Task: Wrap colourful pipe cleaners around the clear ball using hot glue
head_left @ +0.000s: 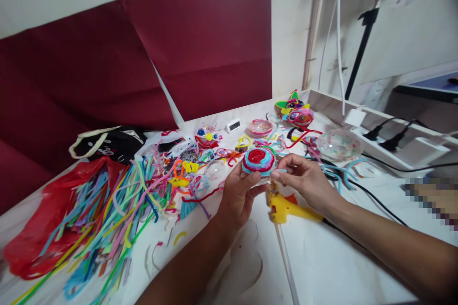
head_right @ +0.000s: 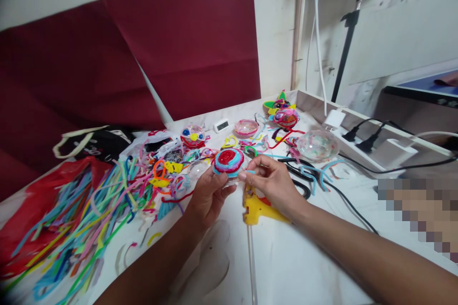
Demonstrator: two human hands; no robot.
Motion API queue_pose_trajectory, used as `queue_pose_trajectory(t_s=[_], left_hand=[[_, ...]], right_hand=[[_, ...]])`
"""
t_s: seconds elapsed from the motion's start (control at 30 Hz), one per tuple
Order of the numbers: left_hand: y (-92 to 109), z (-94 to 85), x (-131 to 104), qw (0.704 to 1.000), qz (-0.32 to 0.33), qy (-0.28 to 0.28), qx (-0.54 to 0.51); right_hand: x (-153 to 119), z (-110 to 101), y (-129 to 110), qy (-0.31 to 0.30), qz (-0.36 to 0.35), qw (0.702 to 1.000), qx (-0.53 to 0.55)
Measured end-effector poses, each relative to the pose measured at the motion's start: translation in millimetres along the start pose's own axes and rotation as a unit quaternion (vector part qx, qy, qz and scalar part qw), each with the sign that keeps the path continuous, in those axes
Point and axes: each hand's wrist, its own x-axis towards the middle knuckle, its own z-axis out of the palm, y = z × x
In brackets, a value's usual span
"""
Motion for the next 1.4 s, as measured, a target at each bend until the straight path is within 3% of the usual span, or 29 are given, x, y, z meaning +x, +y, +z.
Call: queue_pose_trajectory(t_s=[0.2,0.47,0.57,0.67,0.7,0.73,0.8,0.9,0.97,1.07,1.17,1.4], left_hand=[[-2,0.4,0,1.0,0.005,0.003,-0.012],[-5,3.7,-1,1.0,0.012,0.025,0.003],[-1,4.9,-2,0.999,0.016,0.042,0.006],[7,1.1,-4,0.997,0.025,0.069,0.016],[10,-1.7,-5,0.996,0.026,0.077,0.019],[13,-5.1,-7,0.996,0.026,0.085,0.023],[17,-13.1,-10,0.994,0.025,0.1,0.026],[18,-25.1,-14,0.99,0.021,0.136,0.01],[16,-31.5,-15,0.987,0.016,0.16,-0.006],[11,-38.1,-15,0.984,0.01,0.179,-0.023],[8,-42.6,-15,0.981,0.006,0.188,-0.035],[7,-49.1,-18,0.973,0.004,0.224,-0.052]], right_hand=[[0,3,3,0.042,0.016,0.999,0.011],[-3,7,5,0.015,0.042,0.999,0.011],[3,0,0,-0.01,0.011,0.998,-0.053],[8,-15,-11,-0.08,-0.042,0.979,-0.183],[7,-20,-14,-0.123,-0.048,0.956,-0.263],[4,-25,-17,-0.169,-0.054,0.914,-0.365],[-5,-31,-20,-0.198,-0.092,0.81,-0.545],[-21,-32,-12,-0.262,-0.098,0.683,-0.674],[-29,-30,-3,-0.274,-0.104,0.638,-0.712],[-35,-26,12,-0.251,-0.128,0.598,-0.751],[-36,-26,25,-0.228,-0.177,0.595,-0.75],[-37,-35,33,-0.187,-0.219,0.675,-0.679]])
